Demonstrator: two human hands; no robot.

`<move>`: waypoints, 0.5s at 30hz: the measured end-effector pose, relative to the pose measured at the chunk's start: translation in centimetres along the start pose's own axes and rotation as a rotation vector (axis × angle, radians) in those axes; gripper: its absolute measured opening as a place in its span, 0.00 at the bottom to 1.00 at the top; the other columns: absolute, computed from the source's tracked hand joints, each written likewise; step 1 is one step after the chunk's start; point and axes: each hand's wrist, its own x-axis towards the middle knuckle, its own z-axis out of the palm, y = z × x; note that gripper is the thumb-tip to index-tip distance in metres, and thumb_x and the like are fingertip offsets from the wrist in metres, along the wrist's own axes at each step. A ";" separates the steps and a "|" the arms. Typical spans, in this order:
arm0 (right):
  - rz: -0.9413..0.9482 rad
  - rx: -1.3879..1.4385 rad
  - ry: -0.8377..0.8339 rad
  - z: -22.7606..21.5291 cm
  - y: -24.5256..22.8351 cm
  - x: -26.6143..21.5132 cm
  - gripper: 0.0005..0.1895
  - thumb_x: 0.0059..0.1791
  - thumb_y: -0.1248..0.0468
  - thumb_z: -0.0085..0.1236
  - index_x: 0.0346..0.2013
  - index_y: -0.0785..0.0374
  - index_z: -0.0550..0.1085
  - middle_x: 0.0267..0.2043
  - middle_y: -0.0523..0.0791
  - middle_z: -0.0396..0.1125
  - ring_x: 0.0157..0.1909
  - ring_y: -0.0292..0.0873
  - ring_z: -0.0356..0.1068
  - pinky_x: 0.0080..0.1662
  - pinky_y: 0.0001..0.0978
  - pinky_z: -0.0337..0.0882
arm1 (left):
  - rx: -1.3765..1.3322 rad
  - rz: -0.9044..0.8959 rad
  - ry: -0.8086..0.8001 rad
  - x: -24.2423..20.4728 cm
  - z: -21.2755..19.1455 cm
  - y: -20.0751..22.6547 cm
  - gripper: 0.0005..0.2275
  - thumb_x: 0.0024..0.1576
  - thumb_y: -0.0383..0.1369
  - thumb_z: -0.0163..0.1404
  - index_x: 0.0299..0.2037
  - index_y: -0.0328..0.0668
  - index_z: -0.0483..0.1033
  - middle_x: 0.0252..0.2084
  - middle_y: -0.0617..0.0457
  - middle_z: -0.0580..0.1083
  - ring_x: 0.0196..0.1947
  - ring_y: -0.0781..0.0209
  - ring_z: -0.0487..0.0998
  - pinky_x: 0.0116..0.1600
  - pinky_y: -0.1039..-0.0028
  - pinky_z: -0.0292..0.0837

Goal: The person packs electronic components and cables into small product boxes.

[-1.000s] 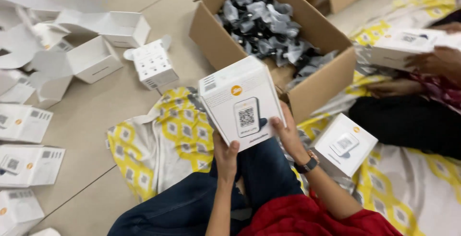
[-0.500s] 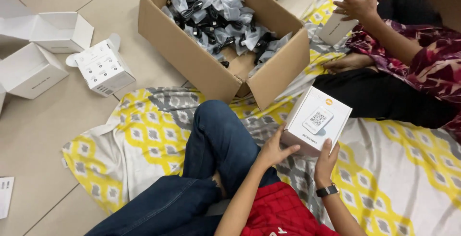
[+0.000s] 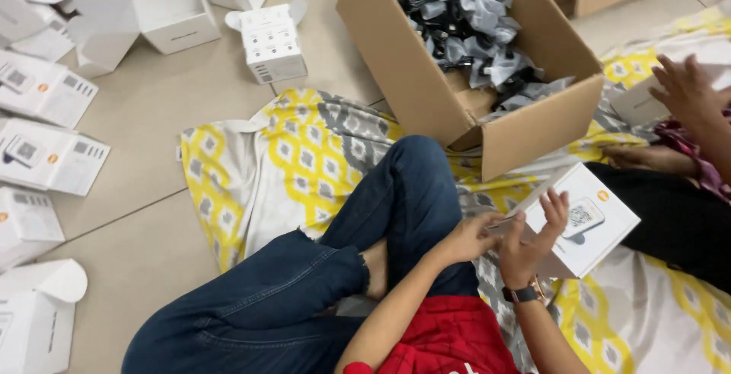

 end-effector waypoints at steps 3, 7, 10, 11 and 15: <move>-0.065 0.203 -0.130 5.1 -4.0 1.7 0.18 0.54 0.73 0.52 0.59 0.66 0.68 0.70 0.54 0.62 0.79 0.58 0.53 0.76 0.54 0.52 | 0.135 0.227 -0.018 1.0 -4.7 -2.3 0.20 0.58 0.35 0.55 0.59 0.32 0.72 0.50 0.37 0.79 0.50 0.47 0.82 0.53 0.63 0.76; -0.214 0.353 -0.325 12.0 -10.2 2.8 0.14 0.53 0.71 0.53 0.54 0.68 0.71 0.66 0.54 0.65 0.76 0.59 0.57 0.75 0.54 0.54 | 0.048 0.179 0.196 -0.6 -16.1 2.0 0.13 0.66 0.35 0.47 0.56 0.38 0.75 0.47 0.41 0.80 0.47 0.55 0.84 0.51 0.66 0.79; -0.282 0.459 -0.498 16.6 -14.0 1.2 0.13 0.53 0.70 0.55 0.53 0.67 0.72 0.65 0.54 0.66 0.75 0.59 0.59 0.73 0.51 0.56 | 0.274 0.005 0.440 -5.2 -24.4 7.9 0.15 0.60 0.36 0.51 0.55 0.40 0.76 0.43 0.42 0.81 0.44 0.51 0.84 0.47 0.65 0.78; -0.312 0.500 -0.586 18.1 -15.1 0.3 0.12 0.53 0.70 0.56 0.52 0.66 0.73 0.65 0.53 0.66 0.74 0.58 0.60 0.72 0.49 0.58 | 0.447 -0.113 0.550 -7.0 -26.9 9.7 0.19 0.54 0.36 0.56 0.54 0.39 0.76 0.40 0.41 0.80 0.40 0.47 0.83 0.44 0.63 0.77; -0.368 0.584 -0.851 24.1 -17.9 -5.5 0.17 0.53 0.68 0.56 0.57 0.65 0.71 0.64 0.54 0.66 0.73 0.59 0.61 0.71 0.47 0.60 | 0.549 -0.279 0.712 -11.1 -36.9 3.0 0.21 0.50 0.35 0.57 0.55 0.41 0.76 0.42 0.40 0.81 0.44 0.45 0.83 0.48 0.61 0.78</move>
